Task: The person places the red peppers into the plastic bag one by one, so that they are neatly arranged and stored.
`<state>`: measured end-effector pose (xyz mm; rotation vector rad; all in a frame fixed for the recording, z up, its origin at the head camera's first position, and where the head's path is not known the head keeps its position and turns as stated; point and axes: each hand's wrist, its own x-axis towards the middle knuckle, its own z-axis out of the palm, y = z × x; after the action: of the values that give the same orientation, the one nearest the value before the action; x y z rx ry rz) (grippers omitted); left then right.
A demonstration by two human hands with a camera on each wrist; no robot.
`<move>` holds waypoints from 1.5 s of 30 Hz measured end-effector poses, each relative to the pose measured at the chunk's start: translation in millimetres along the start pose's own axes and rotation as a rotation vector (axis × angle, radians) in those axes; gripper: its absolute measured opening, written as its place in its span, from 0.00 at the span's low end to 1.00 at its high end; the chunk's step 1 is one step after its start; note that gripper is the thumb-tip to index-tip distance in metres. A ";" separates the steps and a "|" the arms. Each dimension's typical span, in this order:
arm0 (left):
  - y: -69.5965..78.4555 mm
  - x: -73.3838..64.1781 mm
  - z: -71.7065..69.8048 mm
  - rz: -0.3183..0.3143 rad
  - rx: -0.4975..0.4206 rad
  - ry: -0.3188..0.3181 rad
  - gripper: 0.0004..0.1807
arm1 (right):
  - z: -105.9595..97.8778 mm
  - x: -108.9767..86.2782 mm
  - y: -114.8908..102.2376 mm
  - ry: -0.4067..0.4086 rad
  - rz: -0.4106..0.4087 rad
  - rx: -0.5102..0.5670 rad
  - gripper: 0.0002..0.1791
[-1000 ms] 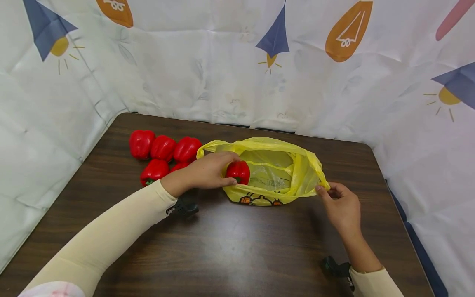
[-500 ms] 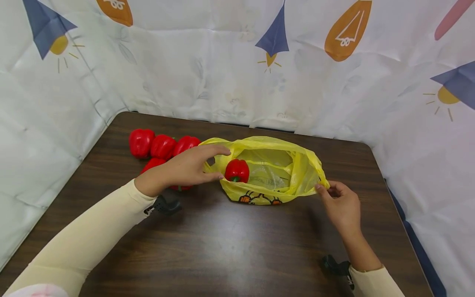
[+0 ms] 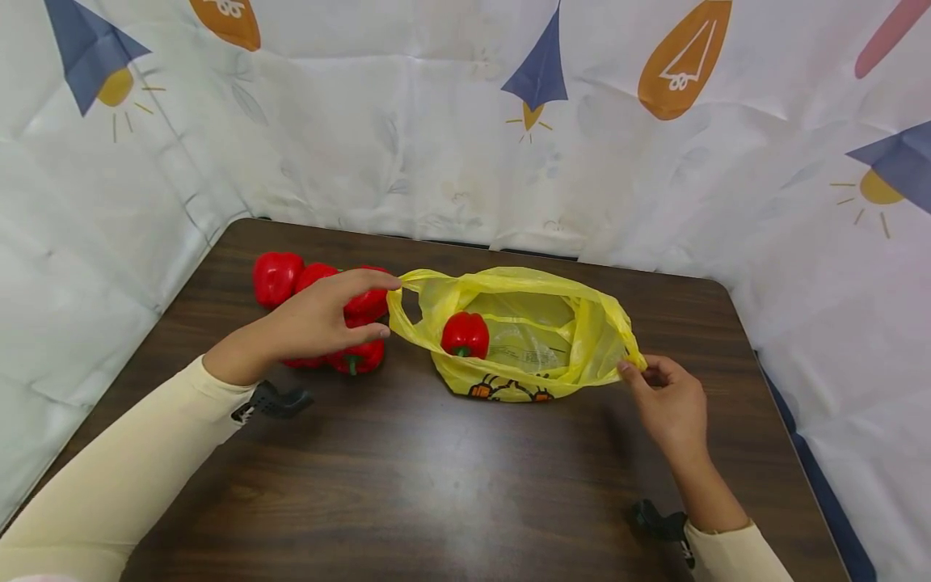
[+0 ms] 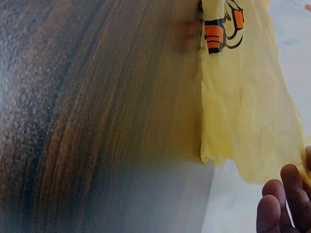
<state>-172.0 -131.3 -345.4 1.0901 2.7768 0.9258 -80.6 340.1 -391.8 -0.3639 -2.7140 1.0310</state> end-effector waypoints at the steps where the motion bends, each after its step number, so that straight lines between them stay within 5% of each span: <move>1: -1.7 -2.6 -2.5 -0.016 0.003 0.006 0.36 | -0.1 0.0 0.2 0.002 0.000 -0.001 0.25; 8: -19.9 -17.6 -20.5 -0.135 0.029 0.037 0.36 | -0.2 -0.5 2.1 0.011 -0.007 -0.004 0.25; 27: -73.5 -53.9 -50.9 -0.308 0.072 0.133 0.34 | 1.8 -0.4 2.2 0.017 0.001 0.013 0.24; 35: -103.5 -69.2 -55.7 -0.294 0.135 0.211 0.33 | 0.8 0.1 1.8 0.000 -0.014 0.021 0.25; 45: -130.1 -78.9 -55.3 -0.315 0.112 0.185 0.40 | 2.5 -0.6 2.6 -0.001 -0.011 0.018 0.25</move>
<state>-204.6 -285.0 -384.2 0.5722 3.0583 0.8809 -80.4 340.2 -395.5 -0.3455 -2.7023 1.0522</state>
